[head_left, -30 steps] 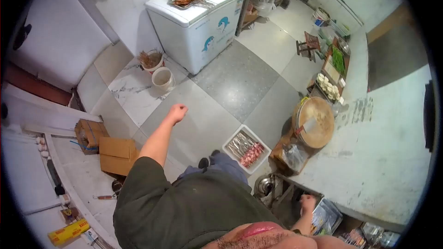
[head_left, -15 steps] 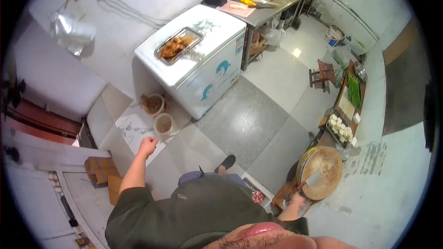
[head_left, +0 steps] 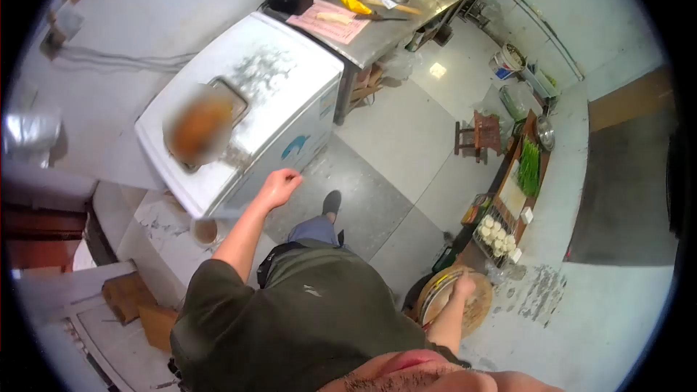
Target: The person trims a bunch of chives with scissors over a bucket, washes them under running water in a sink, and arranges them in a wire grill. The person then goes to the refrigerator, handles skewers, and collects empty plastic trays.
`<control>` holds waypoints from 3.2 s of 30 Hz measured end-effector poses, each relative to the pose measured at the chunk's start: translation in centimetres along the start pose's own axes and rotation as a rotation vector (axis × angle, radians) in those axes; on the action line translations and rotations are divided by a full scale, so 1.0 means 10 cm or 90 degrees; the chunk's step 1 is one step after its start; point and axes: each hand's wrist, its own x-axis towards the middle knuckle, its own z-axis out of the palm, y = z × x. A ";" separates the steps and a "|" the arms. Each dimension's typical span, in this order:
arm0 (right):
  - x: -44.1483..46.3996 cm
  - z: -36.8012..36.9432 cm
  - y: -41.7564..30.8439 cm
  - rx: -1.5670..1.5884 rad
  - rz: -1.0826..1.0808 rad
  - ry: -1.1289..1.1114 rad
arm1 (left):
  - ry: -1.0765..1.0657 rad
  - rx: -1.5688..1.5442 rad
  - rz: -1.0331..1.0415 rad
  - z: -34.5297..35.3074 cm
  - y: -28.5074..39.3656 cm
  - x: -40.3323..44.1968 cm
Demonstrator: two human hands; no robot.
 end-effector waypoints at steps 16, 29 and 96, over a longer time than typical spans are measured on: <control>0.67 1.01 0.53 -0.380 0.095 -0.364 | -0.150 -0.013 0.081 0.89 2.48 4.27; 4.23 2.28 -5.34 -0.122 -0.255 0.048 | -0.205 -0.018 0.030 1.69 3.45 6.31; 5.89 7.49 -12.75 -0.770 -1.166 -0.432 | 0.605 -0.090 -1.125 6.36 5.59 5.39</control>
